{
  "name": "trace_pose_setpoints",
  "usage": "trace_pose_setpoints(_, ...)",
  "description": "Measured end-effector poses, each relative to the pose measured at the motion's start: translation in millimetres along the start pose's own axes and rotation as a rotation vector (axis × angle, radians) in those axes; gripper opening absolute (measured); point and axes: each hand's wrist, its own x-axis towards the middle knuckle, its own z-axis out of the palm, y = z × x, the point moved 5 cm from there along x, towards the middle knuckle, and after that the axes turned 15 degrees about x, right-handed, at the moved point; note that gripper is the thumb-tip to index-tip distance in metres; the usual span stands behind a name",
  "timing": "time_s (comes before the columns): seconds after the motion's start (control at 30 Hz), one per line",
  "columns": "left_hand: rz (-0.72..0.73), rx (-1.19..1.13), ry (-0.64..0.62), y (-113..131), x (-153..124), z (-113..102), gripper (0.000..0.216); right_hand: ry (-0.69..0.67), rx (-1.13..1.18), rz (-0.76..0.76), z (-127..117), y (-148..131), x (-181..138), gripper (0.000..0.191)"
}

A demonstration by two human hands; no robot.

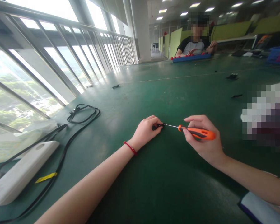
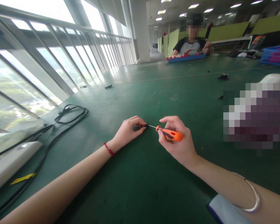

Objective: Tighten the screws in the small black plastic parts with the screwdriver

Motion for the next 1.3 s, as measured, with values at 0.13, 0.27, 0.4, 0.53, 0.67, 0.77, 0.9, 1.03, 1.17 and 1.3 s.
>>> trace_pose_setpoints(0.13, -0.002, -0.009, -0.007, -0.7, -0.4, 0.6, 0.008, 0.016, 0.041, -0.026, -1.4, -0.8, 0.9, 0.03)
trace_pose_setpoints(0.27, 0.006, -0.019, -0.015, -1.0, -0.4, 1.0, 0.008, -0.015, -0.022, 0.041, 0.1, 2.0, -0.7, 0.006)
trace_pose_setpoints(0.4, 0.009, -0.02, -0.015, -1.3, 0.0, 0.8, 0.008, 0.084, 0.051, -0.054, -4.4, 1.1, -1.6, 0.035)
trace_pose_setpoints(0.53, 0.001, -0.026, -0.017, -1.7, 0.4, 1.0, 0.008, 0.015, -0.009, -0.018, -1.1, 1.8, -1.3, 0.025)
trace_pose_setpoints(0.67, 0.002, -0.03, -0.018, -1.9, 0.6, 1.4, 0.009, 0.03, -0.071, -0.017, -1.1, -0.3, -2.2, 0.008)
trace_pose_setpoints(0.77, 0.003, -0.028, -0.018, -1.9, 0.7, 1.3, 0.009, 0.079, -0.002, -0.091, -3.5, -1.6, -2.2, 0.033)
trace_pose_setpoints(0.9, -0.002, -0.039, -0.013, -2.3, 0.6, 1.2, 0.008, -0.005, -0.019, -0.029, -0.5, 0.8, -1.0, 0.027)
trace_pose_setpoints(1.03, -0.002, -0.038, -0.017, -2.5, 0.4, 1.7, 0.008, -0.015, -0.071, -0.05, 0.0, -2.8, -1.6, 0.009)
trace_pose_setpoints(1.17, 0.004, -0.028, -0.015, -2.0, 0.2, 1.6, 0.008, 0.065, 0.009, -0.079, -2.9, -2.6, -1.5, 0.037)
trace_pose_setpoints(1.3, 0.013, -0.036, -0.022, -1.5, 0.1, 1.8, 0.007, -0.024, -0.071, -0.041, 2.1, -2.5, -0.9, 0.025)
